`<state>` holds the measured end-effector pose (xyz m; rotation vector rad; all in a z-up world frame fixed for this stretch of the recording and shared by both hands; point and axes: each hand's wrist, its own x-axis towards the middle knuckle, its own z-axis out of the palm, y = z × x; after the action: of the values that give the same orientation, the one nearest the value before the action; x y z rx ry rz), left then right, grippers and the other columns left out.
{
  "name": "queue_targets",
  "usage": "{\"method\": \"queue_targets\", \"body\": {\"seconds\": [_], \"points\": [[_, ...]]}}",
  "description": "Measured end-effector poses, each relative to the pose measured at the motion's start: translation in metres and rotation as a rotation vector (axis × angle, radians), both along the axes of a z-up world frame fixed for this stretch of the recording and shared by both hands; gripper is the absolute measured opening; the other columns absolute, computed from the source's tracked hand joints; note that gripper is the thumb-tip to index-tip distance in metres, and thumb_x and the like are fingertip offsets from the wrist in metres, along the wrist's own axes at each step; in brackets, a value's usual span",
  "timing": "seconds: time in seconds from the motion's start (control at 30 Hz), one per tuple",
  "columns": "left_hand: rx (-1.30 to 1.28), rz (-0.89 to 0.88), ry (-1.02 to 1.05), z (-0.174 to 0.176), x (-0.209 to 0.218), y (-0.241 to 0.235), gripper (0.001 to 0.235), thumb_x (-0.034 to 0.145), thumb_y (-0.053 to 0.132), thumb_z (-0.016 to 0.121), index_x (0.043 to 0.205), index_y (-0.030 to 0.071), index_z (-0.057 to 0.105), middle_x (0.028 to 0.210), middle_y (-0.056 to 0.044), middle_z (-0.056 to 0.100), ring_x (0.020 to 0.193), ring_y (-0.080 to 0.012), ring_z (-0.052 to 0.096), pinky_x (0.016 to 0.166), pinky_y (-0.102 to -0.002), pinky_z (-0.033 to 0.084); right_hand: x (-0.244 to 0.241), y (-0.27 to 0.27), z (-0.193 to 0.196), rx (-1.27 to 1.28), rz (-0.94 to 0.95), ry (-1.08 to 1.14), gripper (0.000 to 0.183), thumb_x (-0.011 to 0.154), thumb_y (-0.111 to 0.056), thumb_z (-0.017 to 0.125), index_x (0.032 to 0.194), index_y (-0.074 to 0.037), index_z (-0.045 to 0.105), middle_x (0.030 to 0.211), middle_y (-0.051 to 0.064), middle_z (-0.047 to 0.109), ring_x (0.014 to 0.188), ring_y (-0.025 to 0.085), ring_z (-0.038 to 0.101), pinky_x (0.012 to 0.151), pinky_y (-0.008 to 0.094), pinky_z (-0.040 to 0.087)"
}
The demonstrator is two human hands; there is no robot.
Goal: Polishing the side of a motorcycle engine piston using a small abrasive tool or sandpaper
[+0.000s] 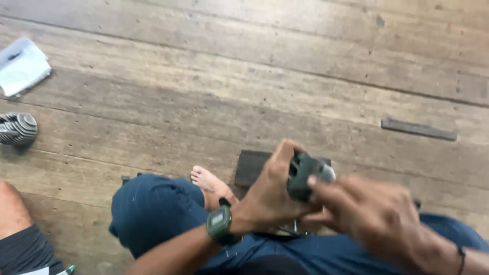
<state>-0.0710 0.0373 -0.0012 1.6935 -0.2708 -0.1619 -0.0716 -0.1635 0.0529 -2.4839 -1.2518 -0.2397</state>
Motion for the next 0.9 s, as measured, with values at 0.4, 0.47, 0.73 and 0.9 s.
{"method": "queue_targets", "body": {"seconds": [0.4,0.47,0.73,0.9], "points": [[0.051,-0.089,-0.095,-0.004,-0.007,0.001,0.053,0.069,0.019,0.077,0.109,0.006,0.045,0.100,-0.010,0.050,0.081,-0.0219,0.053,0.068,-0.034,0.047,-0.011,-0.006,-0.005,-0.032,-0.103,0.026,0.057,0.088,-0.055,0.068,0.114,-0.004,0.065,0.102,0.011,0.068,0.071,0.022,0.069,0.059,0.034,0.053],[0.035,-0.106,-0.090,-0.001,-0.009,0.006,0.054,0.073,0.024,0.078,0.110,0.006,0.043,0.100,-0.010,0.050,0.078,-0.0207,0.051,0.065,-0.033,0.047,-0.019,-0.002,-0.007,-0.066,-0.078,0.056,0.049,0.090,-0.045,0.070,0.115,-0.004,0.063,0.100,0.011,0.070,0.069,0.022,0.070,0.055,0.035,0.056],[-0.006,-0.114,-0.153,0.021,-0.015,0.029,0.055,0.073,0.024,0.079,0.110,0.008,0.041,0.103,-0.010,0.049,0.082,-0.0207,0.051,0.069,-0.032,0.050,-0.034,0.028,0.019,-0.030,-0.097,0.015,0.026,0.092,-0.014,0.073,0.112,0.000,0.064,0.092,0.011,0.069,0.065,0.020,0.067,0.047,0.033,0.053],[-0.037,-0.128,-0.195,0.030,-0.010,0.030,0.056,0.073,0.021,0.077,0.115,0.007,0.044,0.108,-0.013,0.050,0.093,-0.0246,0.052,0.076,-0.035,0.049,-0.026,0.030,0.025,0.082,-0.211,-0.110,0.011,0.095,-0.006,0.076,0.101,0.000,0.068,0.100,0.012,0.076,0.084,0.020,0.073,0.067,0.029,0.055]]}}
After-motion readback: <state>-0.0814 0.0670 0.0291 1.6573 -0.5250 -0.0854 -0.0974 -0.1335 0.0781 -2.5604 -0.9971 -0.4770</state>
